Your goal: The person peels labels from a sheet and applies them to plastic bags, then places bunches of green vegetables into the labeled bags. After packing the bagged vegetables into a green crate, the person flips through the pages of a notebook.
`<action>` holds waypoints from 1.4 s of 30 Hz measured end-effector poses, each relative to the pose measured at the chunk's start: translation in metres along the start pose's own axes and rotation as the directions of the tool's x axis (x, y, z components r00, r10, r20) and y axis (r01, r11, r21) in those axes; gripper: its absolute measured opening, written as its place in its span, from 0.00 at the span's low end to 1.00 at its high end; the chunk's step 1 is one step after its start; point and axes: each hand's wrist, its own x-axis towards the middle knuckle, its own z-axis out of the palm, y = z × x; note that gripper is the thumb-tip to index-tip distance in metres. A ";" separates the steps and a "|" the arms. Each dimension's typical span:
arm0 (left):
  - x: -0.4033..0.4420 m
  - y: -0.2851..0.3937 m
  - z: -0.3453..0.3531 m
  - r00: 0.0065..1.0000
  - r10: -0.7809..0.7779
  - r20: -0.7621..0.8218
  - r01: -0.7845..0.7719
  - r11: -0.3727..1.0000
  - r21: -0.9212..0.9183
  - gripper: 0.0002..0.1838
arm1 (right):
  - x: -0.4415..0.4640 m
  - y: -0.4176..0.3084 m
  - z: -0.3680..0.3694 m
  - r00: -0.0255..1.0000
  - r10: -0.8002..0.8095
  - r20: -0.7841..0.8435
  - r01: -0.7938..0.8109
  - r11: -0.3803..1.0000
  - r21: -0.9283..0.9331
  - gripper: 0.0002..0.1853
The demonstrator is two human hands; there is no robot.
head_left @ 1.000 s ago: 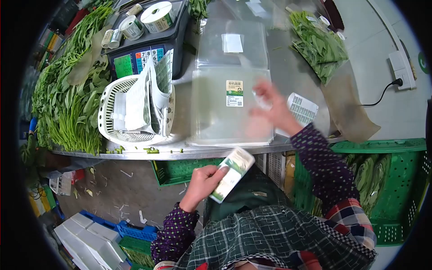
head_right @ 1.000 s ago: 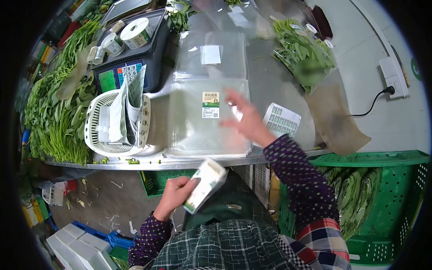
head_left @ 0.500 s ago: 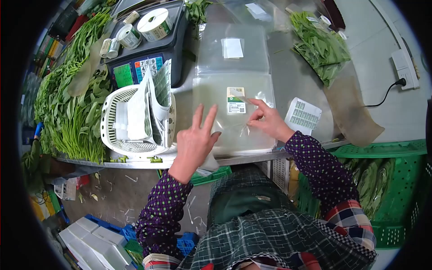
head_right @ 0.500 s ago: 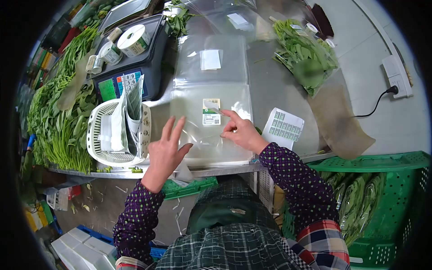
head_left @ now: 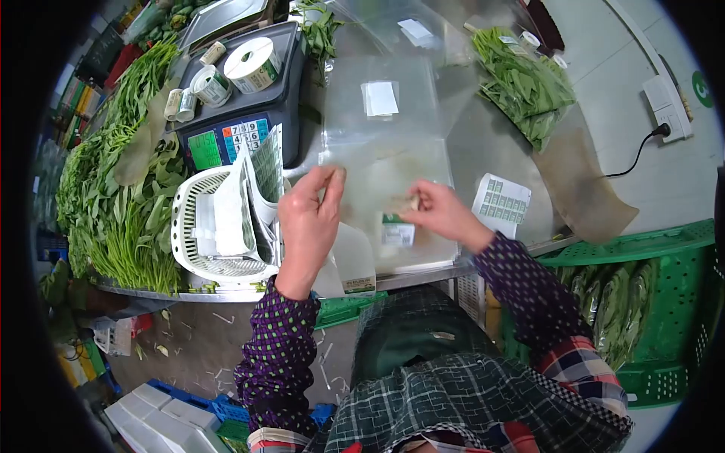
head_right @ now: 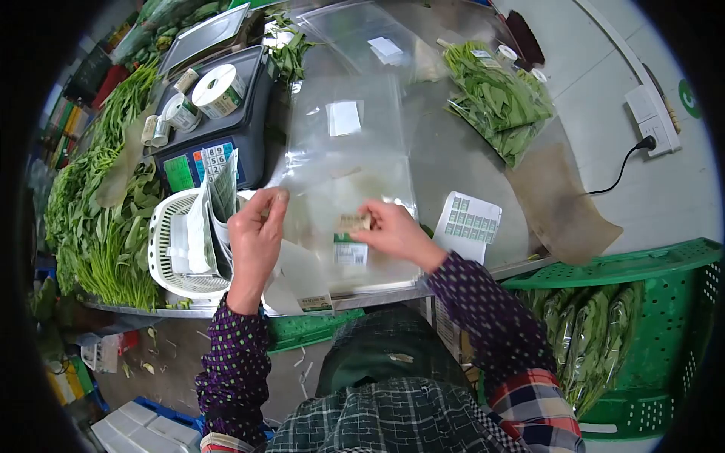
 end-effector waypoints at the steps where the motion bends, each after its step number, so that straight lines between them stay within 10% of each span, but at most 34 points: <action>1: -0.003 0.003 -0.003 0.999 -0.018 0.034 0.017 0.999 0.030 0.07 | 0.025 0.018 0.001 1.000 -0.008 -0.011 0.006 0.992 -0.123 0.17; 3: -0.011 0.001 -0.005 0.997 0.038 0.061 -0.043 0.996 0.083 0.06 | 0.059 0.039 0.005 0.999 -0.019 -0.034 0.010 0.973 -0.231 0.18; 5: -0.021 -0.002 -0.008 0.981 0.130 0.144 -0.156 0.971 0.180 0.03 | 0.073 0.047 0.007 0.974 -0.212 -0.078 0.072 0.619 -0.782 0.25; 8: -0.046 -0.023 0.001 0.949 0.170 0.267 -0.237 0.940 0.243 0.05 | 0.050 0.016 0.020 0.962 -0.179 -0.204 -0.107 0.441 -0.891 0.29; 11: -0.071 -0.028 -0.004 0.894 0.133 0.427 -0.262 0.930 0.258 0.08 | 0.005 -0.002 -0.009 0.990 0.018 -0.142 -0.135 0.434 -0.891 0.32; 12: -0.081 -0.029 -0.007 0.900 0.137 0.413 -0.256 0.934 0.249 0.08 | -0.010 0.009 -0.036 0.977 0.185 -0.108 -0.204 0.651 -0.732 0.29; 14: -0.095 -0.030 -0.009 0.869 0.060 0.491 -0.167 0.970 0.177 0.11 | -0.051 0.018 -0.089 0.892 -0.233 -0.388 -0.126 0.696 -0.707 0.29; 16: -0.102 -0.024 -0.004 0.865 0.065 0.497 -0.150 0.980 0.133 0.12 | -0.066 0.019 -0.144 0.762 -0.565 -0.317 -0.190 0.274 -0.943 0.28; 17: -0.101 -0.017 0.001 0.859 0.066 0.507 -0.113 0.992 0.061 0.12 | -0.072 0.041 -0.168 0.755 -0.574 -0.317 -0.190 0.271 -0.944 0.28; 19: -0.095 0.000 0.012 0.846 0.063 0.529 -0.062 0.998 -0.019 0.12 | -0.068 0.091 -0.203 0.962 -0.200 -0.184 -0.084 0.426 -0.901 0.27; 22: -0.088 0.022 0.017 0.839 0.100 0.535 -0.103 0.994 -0.026 0.12 | -0.076 0.035 -0.187 0.953 0.183 -0.240 -0.300 0.658 -0.691 0.25; 32: -0.079 0.064 0.005 0.926 0.259 0.277 -0.228 0.964 -0.138 0.18 | -0.116 -0.130 -0.057 0.995 -0.096 0.034 0.102 0.908 -0.406 0.14; 35: -0.090 0.070 -0.013 0.983 0.022 0.182 0.040 0.944 -0.329 0.14 | -0.118 -0.133 -0.049 0.992 -0.128 0.015 0.125 0.929 -0.350 0.13; 42: -0.111 0.067 -0.038 0.956 0.113 0.270 -0.014 0.939 -0.344 0.07 | -0.114 -0.120 -0.020 0.990 -0.031 0.134 0.051 0.988 -0.144 0.11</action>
